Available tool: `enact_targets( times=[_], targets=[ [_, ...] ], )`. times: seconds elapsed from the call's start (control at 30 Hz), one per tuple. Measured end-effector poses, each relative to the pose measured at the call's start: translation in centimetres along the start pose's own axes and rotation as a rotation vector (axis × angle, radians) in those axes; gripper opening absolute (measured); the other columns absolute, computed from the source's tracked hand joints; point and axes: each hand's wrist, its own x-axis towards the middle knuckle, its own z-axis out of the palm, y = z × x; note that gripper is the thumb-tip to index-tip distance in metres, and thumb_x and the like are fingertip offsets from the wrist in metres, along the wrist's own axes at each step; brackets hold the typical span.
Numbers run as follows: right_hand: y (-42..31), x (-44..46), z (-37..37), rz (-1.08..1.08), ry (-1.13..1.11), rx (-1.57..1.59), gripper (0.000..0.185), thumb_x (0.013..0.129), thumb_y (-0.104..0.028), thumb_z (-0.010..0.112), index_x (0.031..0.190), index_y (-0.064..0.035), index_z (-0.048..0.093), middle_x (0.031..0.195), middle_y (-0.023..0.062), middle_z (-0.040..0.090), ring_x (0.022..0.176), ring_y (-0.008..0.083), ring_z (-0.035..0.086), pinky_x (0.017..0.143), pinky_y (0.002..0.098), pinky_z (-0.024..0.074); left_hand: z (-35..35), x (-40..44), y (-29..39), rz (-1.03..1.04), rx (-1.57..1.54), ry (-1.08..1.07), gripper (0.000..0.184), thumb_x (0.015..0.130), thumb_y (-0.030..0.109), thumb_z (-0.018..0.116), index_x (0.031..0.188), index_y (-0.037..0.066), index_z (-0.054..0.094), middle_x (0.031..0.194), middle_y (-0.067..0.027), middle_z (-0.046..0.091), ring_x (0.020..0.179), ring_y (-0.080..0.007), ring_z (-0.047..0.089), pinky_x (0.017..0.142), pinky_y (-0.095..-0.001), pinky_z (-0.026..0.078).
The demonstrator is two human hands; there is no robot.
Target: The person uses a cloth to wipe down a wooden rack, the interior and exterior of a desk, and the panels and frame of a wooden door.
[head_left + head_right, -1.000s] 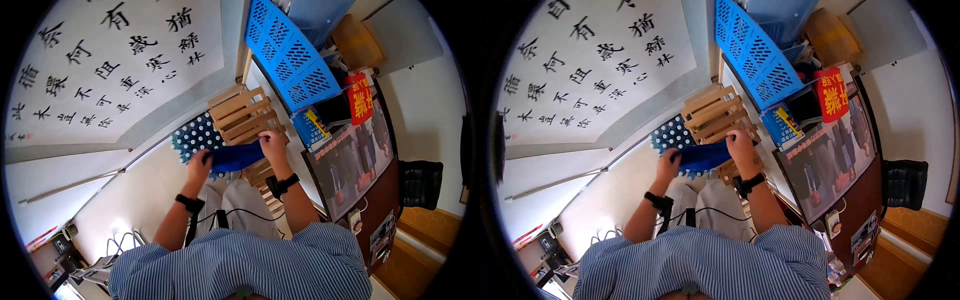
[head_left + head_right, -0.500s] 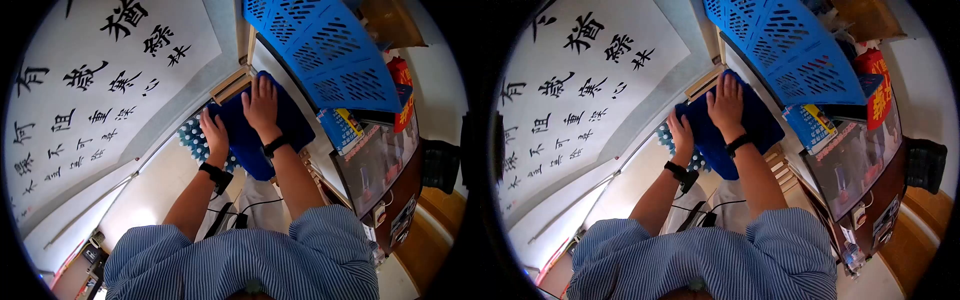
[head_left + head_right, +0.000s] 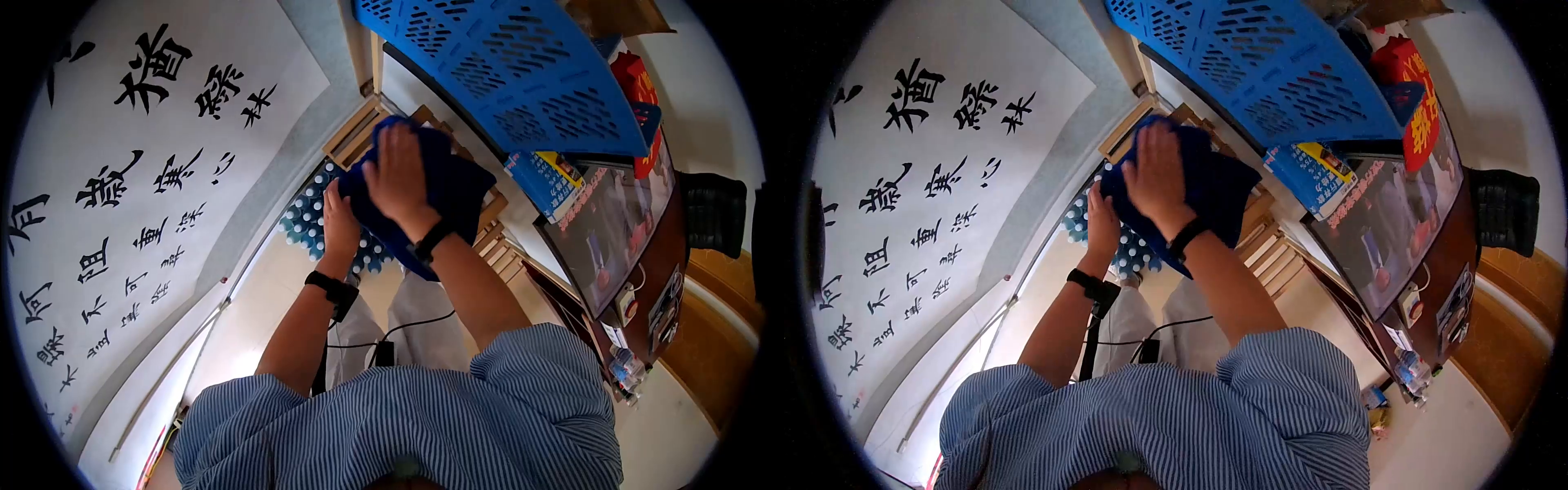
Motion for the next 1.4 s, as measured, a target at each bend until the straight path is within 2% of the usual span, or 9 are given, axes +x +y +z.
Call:
enact_targets(
  times=[0.17,0.37,0.47,0.63,0.73,1.03,1.13,1.23,1.4],
  targets=[
    [-0.3,-2.0,-0.7,-0.406,-0.244,0.109,0.058,0.098,-0.037,0.041,0.141,0.0014,0.039,0.148,0.0175,0.037,0.140,0.0294,0.029,0.117,0.0452,0.0171,-0.5,-0.2,-1.5,-0.050,0.124,-0.120,0.037,0.094,0.006,0.048,0.130,-0.005,0.042,0.133,-0.0267,0.046,0.124,-0.0429,0.045,0.105,-0.0444,0.037],
    [4.1,0.1,-1.1,-0.072,0.109,-0.051,0.054,0.097,-0.032,0.044,0.141,-0.0023,0.041,0.148,0.0160,0.038,0.138,0.0270,0.032,0.115,0.0459,0.0192,-0.9,0.4,0.2,0.062,0.188,-0.098,0.040,0.094,0.008,0.050,0.130,-0.006,0.040,0.133,-0.0251,0.047,0.127,-0.0400,0.042,0.107,-0.0451,0.034],
    [-0.9,-1.7,-1.7,0.002,-0.068,-0.080,0.054,0.095,-0.029,0.047,0.141,-0.0016,0.040,0.148,0.0158,0.038,0.139,0.0287,0.032,0.115,0.0479,0.0212,-0.5,0.0,-1.0,0.076,0.274,-0.079,0.043,0.093,0.010,0.051,0.131,-0.005,0.039,0.134,-0.0245,0.046,0.129,-0.0394,0.040,0.109,-0.0452,0.032],
    [2.5,-1.9,-3.0,-0.347,-0.109,0.119,0.048,0.095,-0.027,0.047,0.138,-0.0053,0.046,0.149,0.0133,0.037,0.139,0.0260,0.032,0.115,0.0467,0.0203,-0.7,0.1,-1.0,0.150,0.371,-0.132,0.044,0.094,0.011,0.051,0.133,-0.005,0.037,0.135,-0.0244,0.045,0.129,-0.0396,0.040,0.110,-0.0455,0.031],
    [5.5,-0.8,-3.3,-0.018,0.133,-0.059,0.049,0.092,-0.022,0.051,0.136,-0.0028,0.047,0.145,0.0158,0.042,0.138,0.0285,0.033,0.117,0.0429,0.0160,-0.7,0.6,0.5,0.144,0.301,-0.098,0.045,0.093,0.011,0.050,0.133,-0.005,0.037,0.135,-0.0242,0.045,0.129,-0.0394,0.040,0.111,-0.0453,0.030],
    [1.0,-7.1,-2.4,-0.208,-0.084,0.320,0.030,0.090,-0.008,0.049,0.117,0.0024,0.058,0.131,0.0178,0.053,0.120,0.0338,0.050,0.102,0.0427,0.0401,-0.4,-1.8,1.0,0.199,0.485,0.044,0.052,0.087,0.001,0.047,0.137,-0.009,0.034,0.147,-0.0259,0.031,0.139,-0.0387,0.027,0.116,-0.0455,0.020],
    [4.5,-5.9,-3.9,0.005,0.119,0.372,0.024,0.092,-0.008,0.049,0.110,0.0026,0.059,0.127,0.0162,0.054,0.115,0.0358,0.051,0.097,0.0451,0.0418,0.1,-3.3,2.0,0.188,0.508,0.032,0.060,0.084,-0.002,0.046,0.141,-0.009,0.029,0.153,-0.0243,0.023,0.143,-0.0375,0.019,0.118,-0.0451,0.016],
    [7.5,-3.8,-5.5,0.191,0.277,0.297,0.032,0.094,-0.013,0.049,0.119,0.0055,0.055,0.133,0.0190,0.050,0.123,0.0393,0.045,0.104,0.0468,0.0365,-0.2,-3.3,2.7,0.197,0.386,-0.029,0.066,0.081,-0.004,0.045,0.144,-0.008,0.025,0.154,-0.0226,0.020,0.144,-0.0369,0.016,0.118,-0.0450,0.014],
    [3.1,-2.8,-1.8,0.021,0.063,0.012,0.058,0.095,-0.030,0.050,0.136,0.0108,0.039,0.146,0.0263,0.034,0.139,0.0411,0.025,0.116,0.0490,0.0186,-0.4,-3.9,1.5,0.200,0.193,-0.031,0.068,0.078,-0.008,0.042,0.144,-0.009,0.025,0.155,-0.0234,0.017,0.144,-0.0391,0.014,0.118,-0.0447,0.015]
  ],
)
